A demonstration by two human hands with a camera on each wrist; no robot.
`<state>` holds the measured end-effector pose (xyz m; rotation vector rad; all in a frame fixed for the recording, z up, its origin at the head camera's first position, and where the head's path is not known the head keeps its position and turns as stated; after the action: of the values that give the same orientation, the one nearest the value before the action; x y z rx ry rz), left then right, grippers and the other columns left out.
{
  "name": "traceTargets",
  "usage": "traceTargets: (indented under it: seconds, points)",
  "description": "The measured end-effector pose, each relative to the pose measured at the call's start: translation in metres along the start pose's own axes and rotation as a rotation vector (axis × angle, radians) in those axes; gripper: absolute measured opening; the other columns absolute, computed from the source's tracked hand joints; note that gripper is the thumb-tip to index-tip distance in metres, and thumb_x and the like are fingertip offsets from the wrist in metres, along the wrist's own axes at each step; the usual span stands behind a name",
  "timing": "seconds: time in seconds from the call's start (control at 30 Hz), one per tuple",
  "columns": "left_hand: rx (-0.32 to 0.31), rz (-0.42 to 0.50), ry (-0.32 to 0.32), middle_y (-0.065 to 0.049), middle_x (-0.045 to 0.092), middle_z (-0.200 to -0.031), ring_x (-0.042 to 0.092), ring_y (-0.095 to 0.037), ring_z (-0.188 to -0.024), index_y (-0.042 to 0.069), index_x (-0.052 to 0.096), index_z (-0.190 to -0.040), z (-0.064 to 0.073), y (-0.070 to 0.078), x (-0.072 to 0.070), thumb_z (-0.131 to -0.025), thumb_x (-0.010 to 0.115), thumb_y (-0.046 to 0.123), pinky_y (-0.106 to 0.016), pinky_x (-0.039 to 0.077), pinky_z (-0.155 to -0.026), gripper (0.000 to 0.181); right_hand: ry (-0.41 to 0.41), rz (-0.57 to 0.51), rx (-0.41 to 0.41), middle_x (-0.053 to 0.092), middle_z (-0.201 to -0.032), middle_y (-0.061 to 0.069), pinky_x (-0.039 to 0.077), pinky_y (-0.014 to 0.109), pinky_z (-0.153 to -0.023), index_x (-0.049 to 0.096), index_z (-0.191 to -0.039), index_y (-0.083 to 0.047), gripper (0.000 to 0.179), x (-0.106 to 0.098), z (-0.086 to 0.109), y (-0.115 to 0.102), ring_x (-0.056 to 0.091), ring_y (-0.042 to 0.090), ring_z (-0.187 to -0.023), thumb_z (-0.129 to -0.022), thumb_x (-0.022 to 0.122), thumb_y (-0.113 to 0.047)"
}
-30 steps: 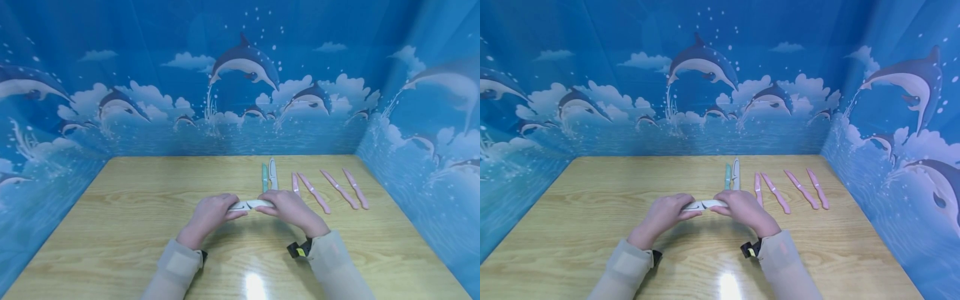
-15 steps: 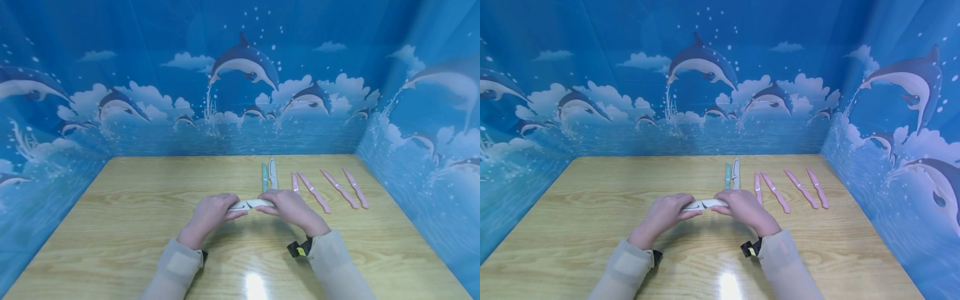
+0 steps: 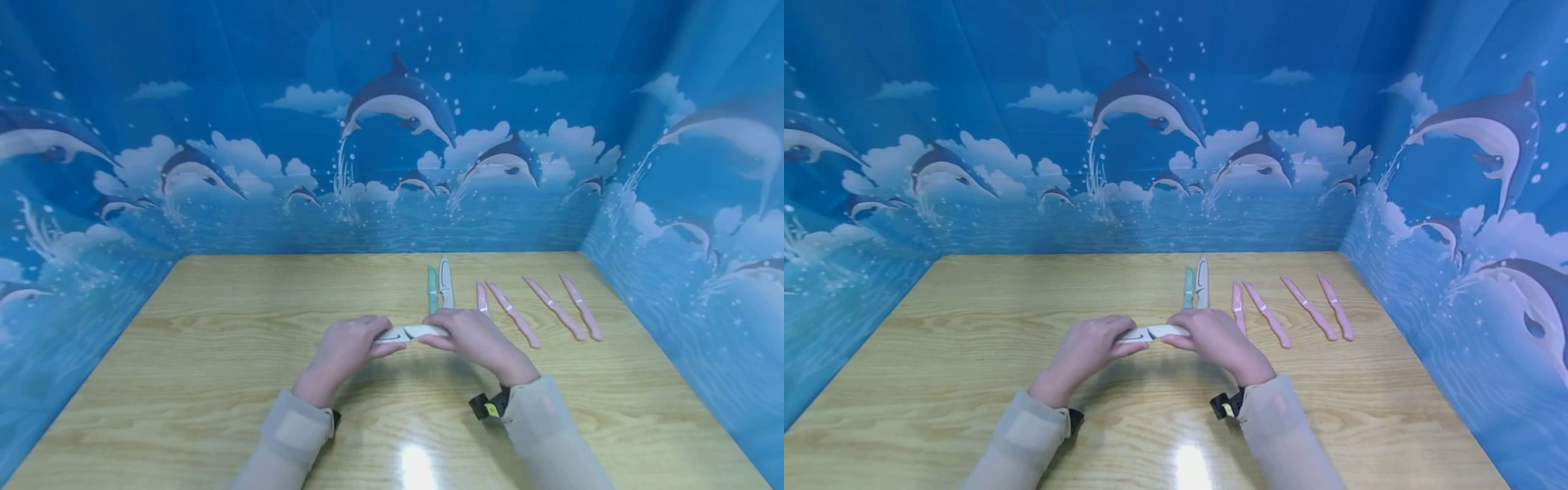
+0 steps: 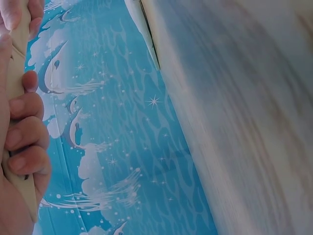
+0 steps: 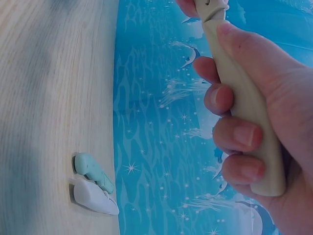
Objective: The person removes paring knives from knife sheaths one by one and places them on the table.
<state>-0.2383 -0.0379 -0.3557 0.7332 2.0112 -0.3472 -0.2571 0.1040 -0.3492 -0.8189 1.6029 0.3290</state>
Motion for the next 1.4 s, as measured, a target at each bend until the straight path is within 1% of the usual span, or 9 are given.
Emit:
traceTargets:
  seconds: [0.43, 0.57, 0.73, 0.93, 1.07, 1.4]
  points:
    - [-0.008, 0.013, -0.012, 0.010, 0.059, -0.065, 0.039, 0.000, -0.050, 0.018, 0.062, -0.080, 0.0006, -0.0010, 0.0016, -0.086, 0.066, 0.049, -0.013, 0.034, -0.045, 0.032, 0.016, -0.006, -0.001, 0.072, -0.090, -0.004, 0.055, 0.028, -0.070, 0.072, -0.101, -0.016, 0.024, -0.0013, 0.0006, 0.0016, 0.066, 0.009, -0.075, -0.092, 0.064, -0.036]
    - [-0.011, 0.022, -0.016, 0.009, 0.061, -0.066, 0.041, 0.000, -0.050, 0.018, 0.063, -0.082, 0.0006, -0.0016, 0.0016, -0.086, 0.066, 0.049, -0.013, 0.035, -0.046, 0.032, 0.005, -0.009, 0.010, 0.072, -0.091, -0.003, 0.056, 0.029, -0.071, 0.072, -0.102, -0.015, 0.025, 0.0003, 0.0007, 0.0027, 0.066, 0.010, -0.076, -0.092, 0.064, -0.036]
    - [-0.008, 0.013, -0.019, 0.009, 0.060, -0.066, 0.040, 0.000, -0.049, 0.018, 0.063, -0.082, 0.0013, -0.0024, 0.0020, -0.086, 0.066, 0.050, -0.013, 0.033, -0.045, 0.032, -0.014, -0.014, 0.016, 0.072, -0.092, -0.003, 0.055, 0.031, -0.072, 0.072, -0.103, -0.015, 0.025, 0.0017, 0.0010, 0.0032, 0.066, 0.010, -0.077, -0.093, 0.063, -0.036]
    - [-0.005, 0.008, -0.018, 0.009, 0.063, -0.068, 0.041, 0.000, -0.050, 0.018, 0.065, -0.083, 0.0011, -0.0025, 0.0023, -0.086, 0.066, 0.051, -0.013, 0.033, -0.045, 0.033, -0.028, -0.025, 0.017, 0.072, -0.090, -0.004, 0.055, 0.028, -0.070, 0.072, -0.101, -0.015, 0.024, 0.0016, 0.0009, 0.0041, 0.065, 0.009, -0.076, -0.093, 0.063, -0.035]
    - [-0.010, 0.001, -0.016, 0.009, 0.064, -0.069, 0.043, 0.000, -0.050, 0.018, 0.066, -0.084, 0.0014, -0.0032, 0.0017, -0.085, 0.066, 0.051, -0.013, 0.034, -0.045, 0.033, -0.037, -0.036, 0.022, 0.072, -0.091, -0.004, 0.055, 0.029, -0.071, 0.072, -0.102, -0.015, 0.025, 0.0017, 0.0003, 0.0044, 0.066, 0.009, -0.077, -0.093, 0.063, -0.036]
    - [-0.027, -0.008, -0.046, 0.009, 0.065, -0.072, 0.045, 0.000, -0.051, 0.019, 0.066, -0.086, 0.0017, -0.0046, 0.0028, -0.086, 0.065, 0.052, -0.013, 0.034, -0.046, 0.033, -0.037, -0.044, 0.031, 0.072, -0.091, -0.004, 0.055, 0.032, -0.073, 0.071, -0.101, -0.014, 0.025, 0.0012, 0.0006, 0.0050, 0.066, 0.009, -0.077, -0.093, 0.062, -0.037]
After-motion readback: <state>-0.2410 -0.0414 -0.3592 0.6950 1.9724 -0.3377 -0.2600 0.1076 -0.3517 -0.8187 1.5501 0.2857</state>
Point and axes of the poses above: each hand's wrist, its own z-axis away from the middle knuckle, its own x-axis out of the palm, y = z × x, the point moved 8 cm from there along -z, towards the middle knuckle
